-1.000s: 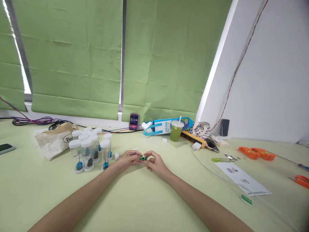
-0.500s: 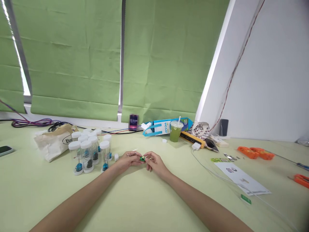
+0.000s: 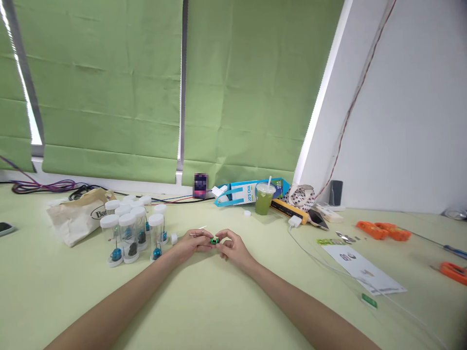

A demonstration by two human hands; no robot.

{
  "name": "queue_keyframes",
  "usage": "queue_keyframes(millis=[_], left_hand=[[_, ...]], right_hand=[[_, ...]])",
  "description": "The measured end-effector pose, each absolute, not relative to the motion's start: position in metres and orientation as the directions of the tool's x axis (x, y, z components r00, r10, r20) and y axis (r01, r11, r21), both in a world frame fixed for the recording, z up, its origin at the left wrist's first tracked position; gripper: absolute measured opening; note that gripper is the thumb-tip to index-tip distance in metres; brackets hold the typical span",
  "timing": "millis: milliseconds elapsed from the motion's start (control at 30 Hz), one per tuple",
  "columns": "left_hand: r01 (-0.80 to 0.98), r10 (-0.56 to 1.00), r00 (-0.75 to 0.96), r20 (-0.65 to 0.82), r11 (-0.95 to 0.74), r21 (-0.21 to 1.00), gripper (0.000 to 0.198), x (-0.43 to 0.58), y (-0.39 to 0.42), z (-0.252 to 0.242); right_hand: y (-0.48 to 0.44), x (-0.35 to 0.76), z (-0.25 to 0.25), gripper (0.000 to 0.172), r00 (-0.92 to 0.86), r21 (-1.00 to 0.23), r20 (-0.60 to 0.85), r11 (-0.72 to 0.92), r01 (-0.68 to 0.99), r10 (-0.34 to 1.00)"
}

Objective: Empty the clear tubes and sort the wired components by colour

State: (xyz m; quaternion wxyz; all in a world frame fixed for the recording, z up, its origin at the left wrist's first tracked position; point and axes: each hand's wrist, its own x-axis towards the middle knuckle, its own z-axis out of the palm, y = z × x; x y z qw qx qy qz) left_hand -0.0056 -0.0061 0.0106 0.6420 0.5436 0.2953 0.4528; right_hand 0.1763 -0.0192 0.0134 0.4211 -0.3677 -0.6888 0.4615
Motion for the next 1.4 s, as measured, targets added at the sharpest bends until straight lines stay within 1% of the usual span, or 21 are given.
queue_keyframes(millis=[400,567,833,1400], left_hand=[[-0.263,0.872,0.47,0.137,-0.01,0.965,0.015,-0.006,-0.004,0.009],[-0.262,0.883,0.451,0.129,-0.008,0.965,0.014,-0.006,-0.005,0.009],[-0.25,0.89,0.44,0.123,-0.01,0.968,0.017,-0.006,-0.004,0.008],[-0.217,0.894,0.43,0.127,-0.034,0.976,0.019,-0.004,-0.002,0.006]], right_hand=[[-0.011,0.177,0.004,0.03,-0.397,-0.938,0.257,0.326,0.117,0.881],[-0.014,0.177,0.007,0.03,-0.371,-0.944,0.246,0.309,0.12,0.896],[-0.016,0.177,0.009,0.029,-0.389,-0.944,0.251,0.313,0.103,0.886],[-0.013,0.178,0.005,0.024,-0.391,-0.939,0.252,0.321,0.122,0.885]])
